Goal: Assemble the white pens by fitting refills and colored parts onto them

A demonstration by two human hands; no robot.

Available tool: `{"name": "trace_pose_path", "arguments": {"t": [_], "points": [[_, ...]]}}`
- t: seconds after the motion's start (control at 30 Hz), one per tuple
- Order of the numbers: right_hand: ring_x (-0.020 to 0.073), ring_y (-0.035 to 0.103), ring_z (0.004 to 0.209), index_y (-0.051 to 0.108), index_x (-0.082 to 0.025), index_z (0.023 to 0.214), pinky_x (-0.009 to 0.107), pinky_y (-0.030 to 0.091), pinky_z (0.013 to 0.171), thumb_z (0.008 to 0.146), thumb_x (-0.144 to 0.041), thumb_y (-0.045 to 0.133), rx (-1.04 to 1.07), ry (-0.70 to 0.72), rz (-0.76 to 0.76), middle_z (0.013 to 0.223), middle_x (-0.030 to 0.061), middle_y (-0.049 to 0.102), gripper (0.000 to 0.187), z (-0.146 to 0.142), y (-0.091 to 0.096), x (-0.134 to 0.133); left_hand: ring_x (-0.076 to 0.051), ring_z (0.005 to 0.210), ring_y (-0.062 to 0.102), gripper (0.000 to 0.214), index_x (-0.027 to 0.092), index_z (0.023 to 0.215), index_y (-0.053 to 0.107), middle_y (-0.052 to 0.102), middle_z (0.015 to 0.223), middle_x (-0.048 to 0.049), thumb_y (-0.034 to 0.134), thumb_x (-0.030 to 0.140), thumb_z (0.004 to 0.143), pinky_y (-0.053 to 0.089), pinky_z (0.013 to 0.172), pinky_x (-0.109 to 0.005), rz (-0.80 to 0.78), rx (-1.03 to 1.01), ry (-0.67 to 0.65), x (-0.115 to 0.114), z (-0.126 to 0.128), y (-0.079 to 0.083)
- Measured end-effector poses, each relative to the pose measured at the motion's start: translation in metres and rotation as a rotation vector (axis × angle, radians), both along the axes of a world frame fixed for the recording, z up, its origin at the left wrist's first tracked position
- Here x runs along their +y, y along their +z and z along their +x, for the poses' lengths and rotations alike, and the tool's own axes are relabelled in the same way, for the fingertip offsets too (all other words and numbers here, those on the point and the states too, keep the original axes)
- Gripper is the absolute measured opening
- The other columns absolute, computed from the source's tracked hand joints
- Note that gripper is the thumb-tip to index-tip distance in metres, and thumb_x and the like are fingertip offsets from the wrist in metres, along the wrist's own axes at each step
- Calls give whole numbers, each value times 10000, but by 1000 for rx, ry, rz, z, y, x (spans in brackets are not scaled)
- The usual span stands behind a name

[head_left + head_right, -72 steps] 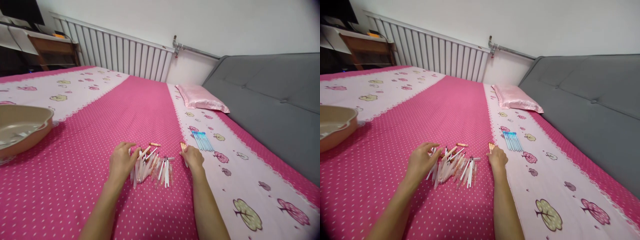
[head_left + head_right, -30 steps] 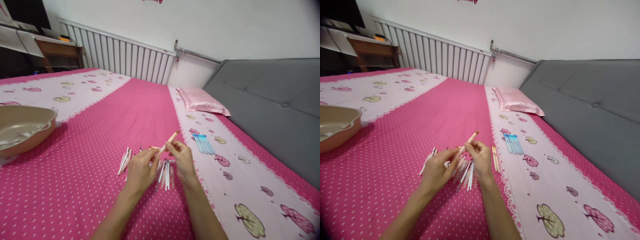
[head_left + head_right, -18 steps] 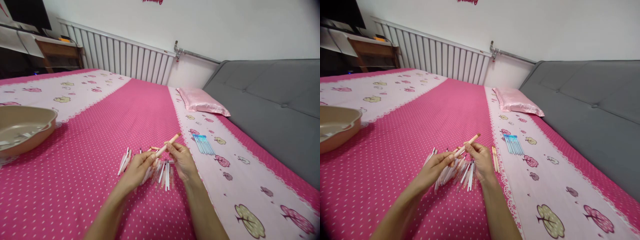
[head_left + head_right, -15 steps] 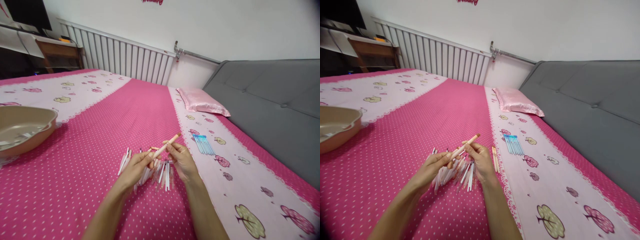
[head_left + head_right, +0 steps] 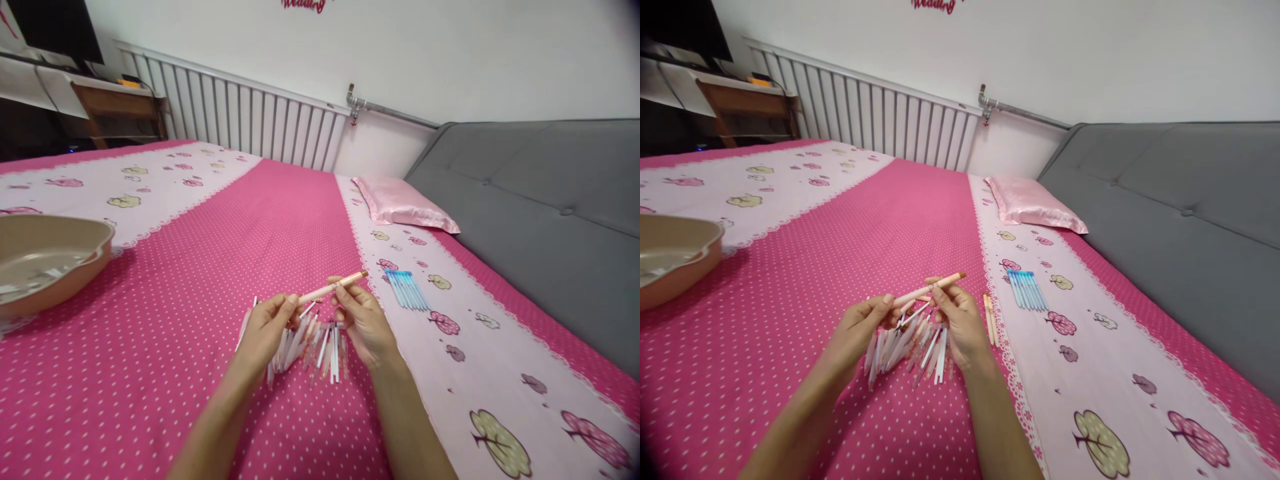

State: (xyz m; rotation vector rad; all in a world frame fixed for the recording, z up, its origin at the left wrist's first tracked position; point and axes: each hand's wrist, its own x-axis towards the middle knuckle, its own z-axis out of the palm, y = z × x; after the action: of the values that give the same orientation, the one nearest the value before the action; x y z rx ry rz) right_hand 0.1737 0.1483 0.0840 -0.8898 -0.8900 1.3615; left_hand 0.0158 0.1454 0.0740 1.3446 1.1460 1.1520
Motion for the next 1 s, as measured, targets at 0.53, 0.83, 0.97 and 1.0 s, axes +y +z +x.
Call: {"name": "trace_pose_path", "arguments": {"t": [0.53, 0.83, 0.97, 1.0], "points": [[32, 410, 492, 686, -193, 890, 114, 346, 410, 686, -287, 704, 64, 23, 12, 633, -34, 507, 225, -3, 1, -2, -95, 589, 553, 322, 147, 819, 588, 607, 704, -1, 723, 341, 601, 437, 546, -197, -77, -253, 39, -2, 3, 7], [36, 481, 586, 680, -207, 863, 97, 373, 428, 677, -280, 715, 110, -57, 15, 830, -5, 610, 203, 5, 8, -3, -83, 427, 443, 424, 145, 533, 554, 494, 428, 14, 533, 522, 727, 360, 471, -198, -151, -180, 107, 2, -8, 3], [45, 511, 635, 660, -217, 881, 107, 382, 441, 706, -316, 682, 80, -109, 52, 976, 10, 621, 202, 13, 11, -2, -94, 437, 443, 439, 154, 490, 528, 466, 412, 17, 533, 528, 719, 353, 481, -208, -132, -65, 126, 5, -18, 2], [50, 516, 640, 654, -215, 880, 114, 385, 444, 713, -335, 672, 56, -135, 61, 982, 12, 621, 207, 14, 11, -1, -89, 418, 416, 452, 157, 480, 515, 444, 404, 24, 521, 537, 723, 330, 463, -209, -105, 1, 143, 5, -19, 2]]}}
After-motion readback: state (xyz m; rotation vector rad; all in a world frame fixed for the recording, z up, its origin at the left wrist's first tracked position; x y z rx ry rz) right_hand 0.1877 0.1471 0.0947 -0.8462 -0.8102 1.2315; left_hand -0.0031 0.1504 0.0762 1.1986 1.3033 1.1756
